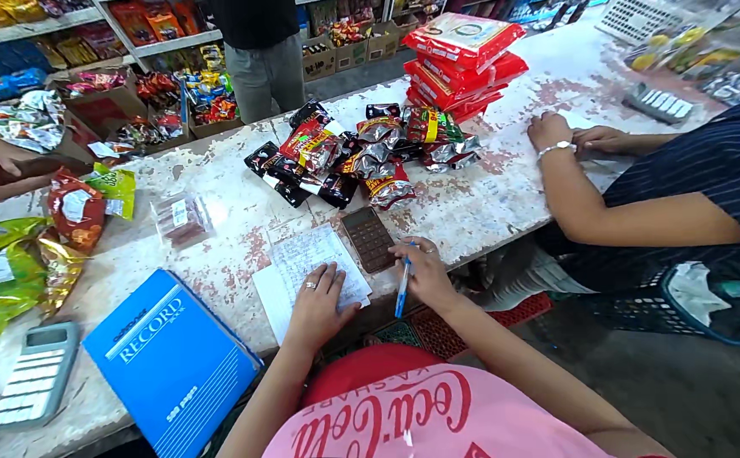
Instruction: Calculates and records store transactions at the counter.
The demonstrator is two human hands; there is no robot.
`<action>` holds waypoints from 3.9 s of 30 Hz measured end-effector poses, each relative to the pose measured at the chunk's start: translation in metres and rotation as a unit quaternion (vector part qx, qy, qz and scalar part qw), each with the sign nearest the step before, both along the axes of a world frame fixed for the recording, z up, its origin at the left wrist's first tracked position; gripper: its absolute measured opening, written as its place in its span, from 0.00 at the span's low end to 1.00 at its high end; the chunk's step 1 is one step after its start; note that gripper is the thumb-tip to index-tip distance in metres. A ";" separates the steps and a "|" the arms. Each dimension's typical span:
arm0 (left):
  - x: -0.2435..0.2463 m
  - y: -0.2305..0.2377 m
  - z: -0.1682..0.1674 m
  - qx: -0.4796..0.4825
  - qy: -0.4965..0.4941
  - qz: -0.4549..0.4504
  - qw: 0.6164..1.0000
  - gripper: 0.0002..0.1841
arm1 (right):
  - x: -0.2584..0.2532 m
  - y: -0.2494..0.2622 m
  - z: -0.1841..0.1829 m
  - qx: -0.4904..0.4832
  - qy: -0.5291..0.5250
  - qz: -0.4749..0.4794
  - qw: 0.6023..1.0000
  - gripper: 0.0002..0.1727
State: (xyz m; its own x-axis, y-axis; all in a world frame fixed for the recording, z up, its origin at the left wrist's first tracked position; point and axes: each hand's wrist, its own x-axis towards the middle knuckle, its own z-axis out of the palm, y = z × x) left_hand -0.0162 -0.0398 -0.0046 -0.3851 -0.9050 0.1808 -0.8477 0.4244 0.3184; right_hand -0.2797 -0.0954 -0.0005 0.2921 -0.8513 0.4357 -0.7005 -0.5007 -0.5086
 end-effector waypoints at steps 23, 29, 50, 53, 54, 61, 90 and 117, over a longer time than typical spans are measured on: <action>0.001 0.001 0.002 0.002 -0.009 -0.004 1.000 0.38 | 0.021 0.006 0.006 -0.004 0.029 0.052 0.998 0.15; 0.000 0.000 0.002 0.009 0.002 -0.003 1.000 0.38 | 0.047 -0.015 0.013 0.004 0.048 0.041 0.998 0.13; 0.002 0.001 0.000 -0.019 -0.018 -0.033 0.999 0.38 | 0.026 -0.012 0.024 0.035 0.053 -0.007 0.998 0.13; 0.002 0.001 -0.002 -0.031 -0.019 -0.035 0.999 0.38 | 0.006 -0.006 0.018 0.063 0.051 -0.030 0.996 0.14; 0.002 0.001 -0.002 -0.032 -0.019 -0.035 0.999 0.39 | 0.003 -0.005 0.017 0.065 0.045 -0.024 0.997 0.14; 0.001 0.000 0.003 -0.002 -0.017 -0.036 0.999 0.39 | 0.025 -0.004 0.021 0.068 0.032 0.007 0.997 0.13; 0.005 0.001 -0.009 -0.079 0.032 -0.065 0.994 0.33 | 0.032 -0.009 0.012 0.019 0.035 0.012 0.999 0.13; 0.005 0.002 0.004 -0.009 -0.031 -0.042 0.999 0.38 | 0.028 -0.033 0.023 0.123 0.058 0.030 0.990 0.24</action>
